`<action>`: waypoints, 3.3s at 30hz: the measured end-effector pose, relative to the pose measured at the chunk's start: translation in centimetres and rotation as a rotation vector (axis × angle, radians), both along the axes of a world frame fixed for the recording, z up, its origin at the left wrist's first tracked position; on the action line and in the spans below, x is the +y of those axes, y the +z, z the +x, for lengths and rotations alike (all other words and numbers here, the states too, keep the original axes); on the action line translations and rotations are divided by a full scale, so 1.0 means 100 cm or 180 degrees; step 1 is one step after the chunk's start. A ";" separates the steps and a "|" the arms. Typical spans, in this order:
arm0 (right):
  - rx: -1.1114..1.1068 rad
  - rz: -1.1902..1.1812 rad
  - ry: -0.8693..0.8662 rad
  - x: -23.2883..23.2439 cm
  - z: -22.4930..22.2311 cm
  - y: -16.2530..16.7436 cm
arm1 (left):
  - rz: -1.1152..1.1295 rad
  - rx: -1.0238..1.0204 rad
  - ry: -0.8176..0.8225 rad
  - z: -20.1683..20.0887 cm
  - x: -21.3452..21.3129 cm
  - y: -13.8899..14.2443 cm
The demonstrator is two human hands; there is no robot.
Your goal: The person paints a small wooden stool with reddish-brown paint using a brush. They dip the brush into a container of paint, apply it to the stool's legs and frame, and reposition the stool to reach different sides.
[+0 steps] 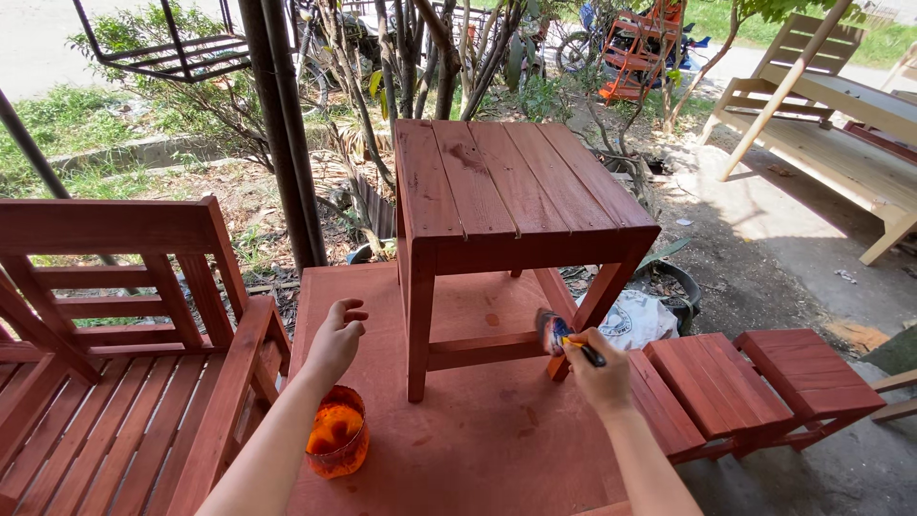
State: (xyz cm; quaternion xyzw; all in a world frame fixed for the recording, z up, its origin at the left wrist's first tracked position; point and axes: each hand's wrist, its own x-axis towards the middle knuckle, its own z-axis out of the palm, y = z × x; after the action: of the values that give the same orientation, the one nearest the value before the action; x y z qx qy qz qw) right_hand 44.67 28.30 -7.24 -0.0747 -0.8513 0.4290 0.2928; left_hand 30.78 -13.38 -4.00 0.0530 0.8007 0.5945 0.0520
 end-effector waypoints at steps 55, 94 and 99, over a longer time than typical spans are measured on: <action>-0.0517 0.1791 0.0051 0.013 -0.010 0.086 | 0.0241 0.0135 0.0667 0.036 0.033 0.031; -0.0060 -0.4331 0.0835 -0.092 -0.071 0.037 | -0.0259 -0.0089 0.0069 0.011 0.021 0.052; -0.0013 -0.5748 0.1251 -0.104 -0.089 0.039 | -0.0417 -0.0041 0.0268 0.012 0.011 0.057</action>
State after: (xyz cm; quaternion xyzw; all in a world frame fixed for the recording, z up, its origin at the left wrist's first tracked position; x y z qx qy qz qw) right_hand 35.73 17.93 -3.29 -0.1296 -0.1916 0.9719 0.0438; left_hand 31.97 -12.28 1.72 0.0120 0.8390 0.5428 0.0355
